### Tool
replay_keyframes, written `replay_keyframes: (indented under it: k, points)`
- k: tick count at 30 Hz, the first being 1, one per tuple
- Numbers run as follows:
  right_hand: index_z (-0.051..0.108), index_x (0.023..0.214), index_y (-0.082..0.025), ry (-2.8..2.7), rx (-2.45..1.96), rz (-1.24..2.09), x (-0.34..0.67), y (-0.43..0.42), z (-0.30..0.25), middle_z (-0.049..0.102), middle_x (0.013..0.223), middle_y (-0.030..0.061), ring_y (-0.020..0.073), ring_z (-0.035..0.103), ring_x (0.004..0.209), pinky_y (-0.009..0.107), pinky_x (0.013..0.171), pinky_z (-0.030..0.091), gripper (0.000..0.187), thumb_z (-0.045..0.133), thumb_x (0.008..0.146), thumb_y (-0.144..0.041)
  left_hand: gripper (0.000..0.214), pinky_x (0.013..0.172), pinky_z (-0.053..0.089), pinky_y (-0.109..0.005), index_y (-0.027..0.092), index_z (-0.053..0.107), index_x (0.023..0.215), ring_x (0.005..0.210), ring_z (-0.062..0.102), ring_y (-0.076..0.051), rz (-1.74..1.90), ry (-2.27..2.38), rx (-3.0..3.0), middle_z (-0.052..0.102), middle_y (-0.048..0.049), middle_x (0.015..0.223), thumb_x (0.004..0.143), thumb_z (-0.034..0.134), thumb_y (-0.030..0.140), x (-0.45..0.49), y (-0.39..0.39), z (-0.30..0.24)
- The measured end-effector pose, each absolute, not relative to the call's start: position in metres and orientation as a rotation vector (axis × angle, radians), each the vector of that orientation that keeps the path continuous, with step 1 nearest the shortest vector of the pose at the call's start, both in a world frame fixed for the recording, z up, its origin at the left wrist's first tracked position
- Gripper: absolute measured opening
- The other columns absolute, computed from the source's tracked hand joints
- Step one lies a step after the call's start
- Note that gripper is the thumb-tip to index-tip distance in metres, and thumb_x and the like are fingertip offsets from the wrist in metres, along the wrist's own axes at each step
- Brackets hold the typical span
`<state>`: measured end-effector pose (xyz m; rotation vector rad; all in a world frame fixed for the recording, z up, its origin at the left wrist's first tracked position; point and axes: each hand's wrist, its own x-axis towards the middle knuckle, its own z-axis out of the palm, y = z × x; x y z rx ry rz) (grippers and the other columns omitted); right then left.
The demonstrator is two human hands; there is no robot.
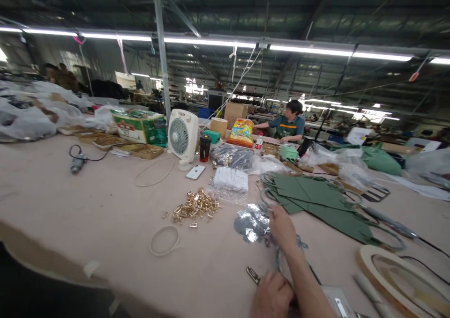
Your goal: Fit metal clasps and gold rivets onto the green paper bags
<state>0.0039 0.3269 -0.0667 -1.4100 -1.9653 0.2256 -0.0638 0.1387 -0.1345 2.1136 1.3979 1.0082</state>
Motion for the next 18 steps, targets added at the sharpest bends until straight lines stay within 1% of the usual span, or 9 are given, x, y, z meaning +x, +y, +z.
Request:
replay_keyframes:
  k: [4,8,12,15,18]
  points:
    - [0.077,0.111,-0.021,-1.797,-1.529,0.224,0.044,0.346,-0.058,0.073,0.113,0.0137,0.0305,0.067,0.107,0.045,0.1,0.047,0.037,0.047,0.091,-0.03,0.028,0.091,0.046,-0.042,0.023,0.07,0.093,0.103,0.057,-0.027,1.016,1.384,2.007,0.066,-0.0047,0.105,0.071,0.087,0.023,-0.066,0.133,-0.125]
    - [0.081,0.098,-0.022,-1.889,-1.476,0.338,0.064,0.348,-0.061,0.077,0.099,0.0092,0.0279,0.07,0.094,0.04,0.092,0.052,0.03,0.057,0.083,-0.034,0.024,0.091,0.045,-0.042,0.023,0.067,0.091,0.102,0.057,-0.026,1.078,1.37,1.968,0.065,-0.0034,0.103,0.073,0.083,0.019,-0.068,0.13,-0.117]
    - [0.082,0.086,-0.023,-1.992,-1.386,0.478,0.059,0.344,-0.07,0.078,0.09,0.0065,0.0267,0.071,0.09,0.038,0.09,0.052,0.022,0.067,0.074,-0.033,0.022,0.09,0.045,-0.044,0.023,0.066,0.09,0.102,0.057,-0.027,1.085,1.346,1.963,0.065,-0.0043,0.103,0.074,0.08,0.019,-0.07,0.13,-0.115]
    - [0.079,0.075,-0.023,-2.009,-1.362,0.537,0.054,0.342,-0.074,0.077,0.083,0.0059,0.0266,0.07,0.086,0.038,0.088,0.052,0.015,0.068,0.072,-0.034,0.021,0.089,0.046,-0.043,0.023,0.065,0.089,0.101,0.057,-0.027,1.082,1.349,1.958,0.065,-0.0041,0.102,0.074,0.079,0.019,-0.071,0.129,-0.113]
    - [0.077,0.073,-0.023,-1.965,-1.365,0.549,0.053,0.339,-0.074,0.075,0.081,0.0055,0.0261,0.068,0.083,0.039,0.086,0.052,0.015,0.068,0.071,-0.036,0.02,0.089,0.047,-0.042,0.023,0.065,0.089,0.102,0.057,-0.026,1.118,1.356,1.951,0.065,-0.004,0.102,0.075,0.078,0.017,-0.07,0.128,-0.11]
